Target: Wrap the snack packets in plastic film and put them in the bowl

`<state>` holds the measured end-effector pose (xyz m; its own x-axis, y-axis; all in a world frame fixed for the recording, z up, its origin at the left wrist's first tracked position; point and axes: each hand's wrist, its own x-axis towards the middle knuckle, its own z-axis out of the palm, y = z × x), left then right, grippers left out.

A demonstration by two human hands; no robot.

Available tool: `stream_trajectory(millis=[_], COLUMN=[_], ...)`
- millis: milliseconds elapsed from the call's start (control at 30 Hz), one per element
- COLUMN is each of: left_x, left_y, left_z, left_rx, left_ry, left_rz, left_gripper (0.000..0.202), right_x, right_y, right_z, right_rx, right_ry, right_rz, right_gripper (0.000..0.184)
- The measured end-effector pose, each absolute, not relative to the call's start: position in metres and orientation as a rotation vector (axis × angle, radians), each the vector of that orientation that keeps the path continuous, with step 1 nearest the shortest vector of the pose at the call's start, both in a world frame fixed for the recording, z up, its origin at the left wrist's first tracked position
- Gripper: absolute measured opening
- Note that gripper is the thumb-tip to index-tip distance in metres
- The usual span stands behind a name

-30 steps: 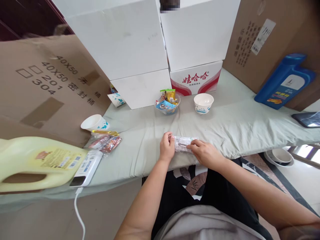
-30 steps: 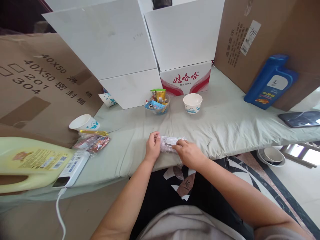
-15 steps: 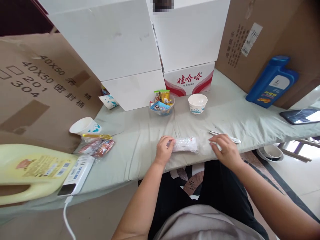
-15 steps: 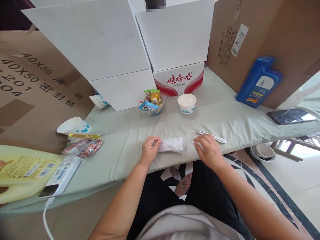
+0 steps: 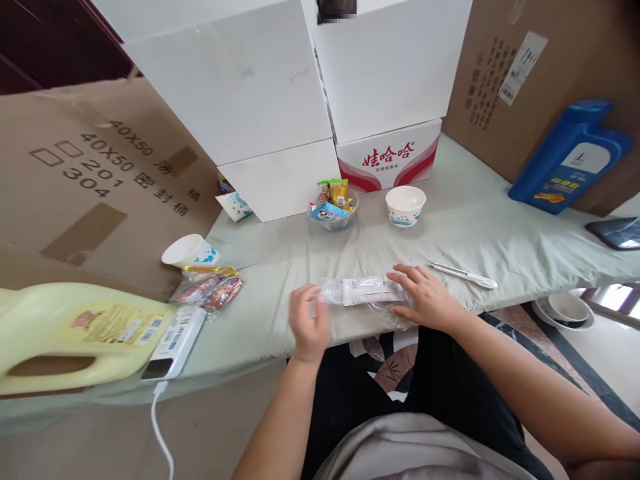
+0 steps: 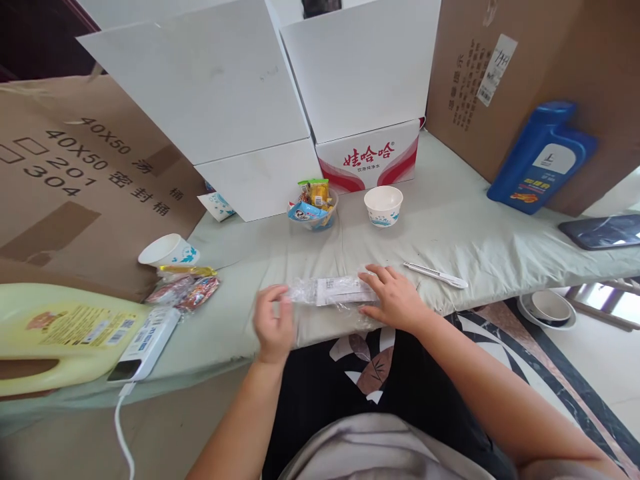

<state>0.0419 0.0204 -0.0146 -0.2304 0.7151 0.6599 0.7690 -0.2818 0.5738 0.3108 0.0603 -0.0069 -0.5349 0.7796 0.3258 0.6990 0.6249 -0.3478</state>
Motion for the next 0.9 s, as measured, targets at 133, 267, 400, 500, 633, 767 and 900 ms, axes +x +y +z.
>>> stream_trajectory(millis=[133,267,400,500,633,767,900], left_x=[0.079,0.089,0.088,0.093,0.099,0.093,0.088], left_y=[0.019,-0.001,-0.031,-0.026,0.022,0.066,0.070], left_z=[-0.006,-0.009,-0.003,0.007,0.007,0.005,0.014], left_rx=[-2.584,-2.584,-2.718,-2.777,-2.769,-2.705,-2.768], left_ry=[-1.525,-1.423,-1.393,-1.429,-1.517,-1.740,-1.799], left_rz=[-0.773,-0.510,-0.430,-0.523,-0.512,-0.296,-0.157], left_gripper=[0.042,0.020,0.013,0.019,0.020,0.045,0.050], right_x=[0.299,0.310,0.322,0.312,0.291,0.288,0.294], right_y=[0.082,0.092,0.081,0.070,0.074,0.089,0.092], right_z=[-0.009,-0.027,-0.022,-0.004,-0.002,-0.028,-0.040], right_rx=[-0.988,-1.374,-1.508,-1.210,-1.023,-1.121,-1.114], right_ry=[-2.504,-2.407,-2.179,-2.167,-2.308,-2.328,-2.349], right_rz=[0.219,0.105,-0.032,0.064,0.227,0.229,0.230], right_gripper=[0.075,0.048,0.028,0.026,0.024,0.037,0.058])
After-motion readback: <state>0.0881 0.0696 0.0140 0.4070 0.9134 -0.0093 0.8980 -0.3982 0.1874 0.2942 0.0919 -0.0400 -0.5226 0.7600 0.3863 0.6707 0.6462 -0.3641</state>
